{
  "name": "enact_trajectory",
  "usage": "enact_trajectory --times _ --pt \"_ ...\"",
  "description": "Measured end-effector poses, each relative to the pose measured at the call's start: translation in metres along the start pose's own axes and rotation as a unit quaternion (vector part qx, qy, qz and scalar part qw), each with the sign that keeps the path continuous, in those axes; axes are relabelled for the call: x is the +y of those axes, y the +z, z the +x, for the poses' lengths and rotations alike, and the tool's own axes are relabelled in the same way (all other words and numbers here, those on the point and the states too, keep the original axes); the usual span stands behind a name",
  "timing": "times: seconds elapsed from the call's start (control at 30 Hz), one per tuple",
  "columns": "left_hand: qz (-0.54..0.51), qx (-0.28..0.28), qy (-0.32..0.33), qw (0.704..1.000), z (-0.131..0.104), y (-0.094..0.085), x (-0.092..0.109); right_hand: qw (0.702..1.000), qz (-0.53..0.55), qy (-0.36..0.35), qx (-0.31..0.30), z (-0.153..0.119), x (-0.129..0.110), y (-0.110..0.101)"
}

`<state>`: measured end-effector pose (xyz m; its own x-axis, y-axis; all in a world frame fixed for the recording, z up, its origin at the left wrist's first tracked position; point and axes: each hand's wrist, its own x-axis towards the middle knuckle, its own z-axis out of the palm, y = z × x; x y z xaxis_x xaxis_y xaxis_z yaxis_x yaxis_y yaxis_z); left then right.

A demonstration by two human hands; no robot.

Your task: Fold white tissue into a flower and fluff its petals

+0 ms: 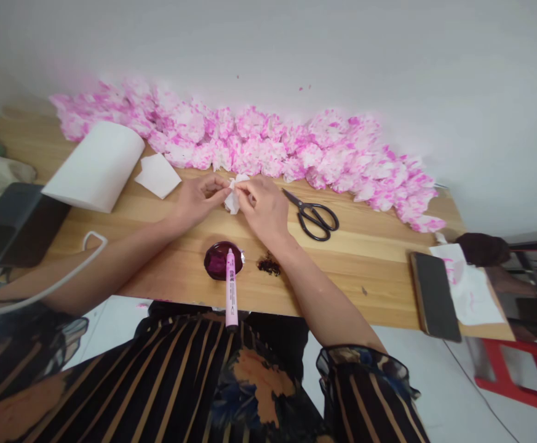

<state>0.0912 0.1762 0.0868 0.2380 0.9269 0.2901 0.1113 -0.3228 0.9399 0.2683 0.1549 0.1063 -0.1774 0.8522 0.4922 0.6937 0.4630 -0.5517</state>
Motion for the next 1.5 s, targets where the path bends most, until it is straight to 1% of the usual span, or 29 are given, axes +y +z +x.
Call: enact_trajectory --times 0.07,0.13,0.2,0.27,0.37,0.5,0.57,0.63,0.7,0.8,0.9,0.97,1.07,1.17,1.27,1.33,1.4,1.5 --pt "-0.015 0.002 -0.013 1.0 0.002 0.0 -0.003 1.0 0.018 0.02 -0.005 0.001 0.001 -0.001" --pt "-0.031 0.003 -0.027 0.999 0.004 0.0 -0.004 0.997 0.048 0.054 -0.007 0.003 0.004 -0.001" --pt "-0.038 0.004 -0.035 0.999 0.004 -0.001 -0.003 0.993 0.081 0.088 -0.011 0.004 0.007 -0.002" --pt "-0.029 0.004 -0.032 0.999 0.003 0.0 0.0 0.989 0.1 0.103 -0.015 0.005 0.008 -0.003" --pt "0.015 0.001 -0.015 1.0 0.0 0.0 0.005 0.992 0.092 0.085 -0.011 0.005 0.005 -0.004" --pt "0.099 -0.002 0.023 0.995 -0.004 -0.001 0.007 0.998 0.05 0.049 0.003 0.005 0.001 -0.005" --pt "0.129 -0.005 0.038 0.991 -0.004 -0.001 0.007 0.998 0.043 0.043 0.008 0.006 0.001 -0.004" --pt "0.142 -0.007 0.047 0.989 -0.004 -0.002 0.008 0.997 0.059 0.056 0.01 0.007 0.003 -0.003" --pt "0.136 -0.005 0.048 0.99 -0.004 -0.002 0.009 0.991 0.098 0.087 0.012 0.009 0.008 -0.001" --pt "0.085 -0.007 0.029 0.996 -0.004 -0.001 0.008 0.974 0.179 0.138 0.011 0.01 0.017 0.002" --pt "0.031 0.005 0.0 1.0 -0.003 -0.001 0.004 0.962 0.227 0.153 0.009 0.01 0.022 0.002" --pt "0.016 0.026 -0.005 1.0 -0.001 -0.001 0.001 0.964 0.218 0.15 0.019 0.009 0.018 -0.002" --pt "-0.011 0.057 -0.011 0.998 0.003 -0.001 -0.003 0.98 0.157 0.122 0.031 0.007 0.006 -0.009" --pt "-0.033 0.073 -0.028 0.996 0.006 -0.002 -0.003 0.994 0.075 0.079 -0.007 0.003 -0.006 -0.013" --pt "-0.018 0.086 -0.028 0.996 0.007 -0.002 -0.004 0.997 -0.001 0.056 -0.055 -0.001 -0.01 -0.009" --pt "-0.012 0.088 -0.029 0.996 0.008 -0.002 -0.004 0.996 -0.032 0.054 -0.068 -0.002 -0.009 -0.004" --pt "-0.021 0.077 -0.035 0.996 0.008 -0.002 -0.004 0.996 -0.039 0.056 -0.064 -0.003 -0.007 0.0" --pt "-0.029 0.046 -0.027 0.998 0.006 -0.003 -0.003 0.996 -0.001 0.071 -0.059 -0.001 -0.003 0.004"
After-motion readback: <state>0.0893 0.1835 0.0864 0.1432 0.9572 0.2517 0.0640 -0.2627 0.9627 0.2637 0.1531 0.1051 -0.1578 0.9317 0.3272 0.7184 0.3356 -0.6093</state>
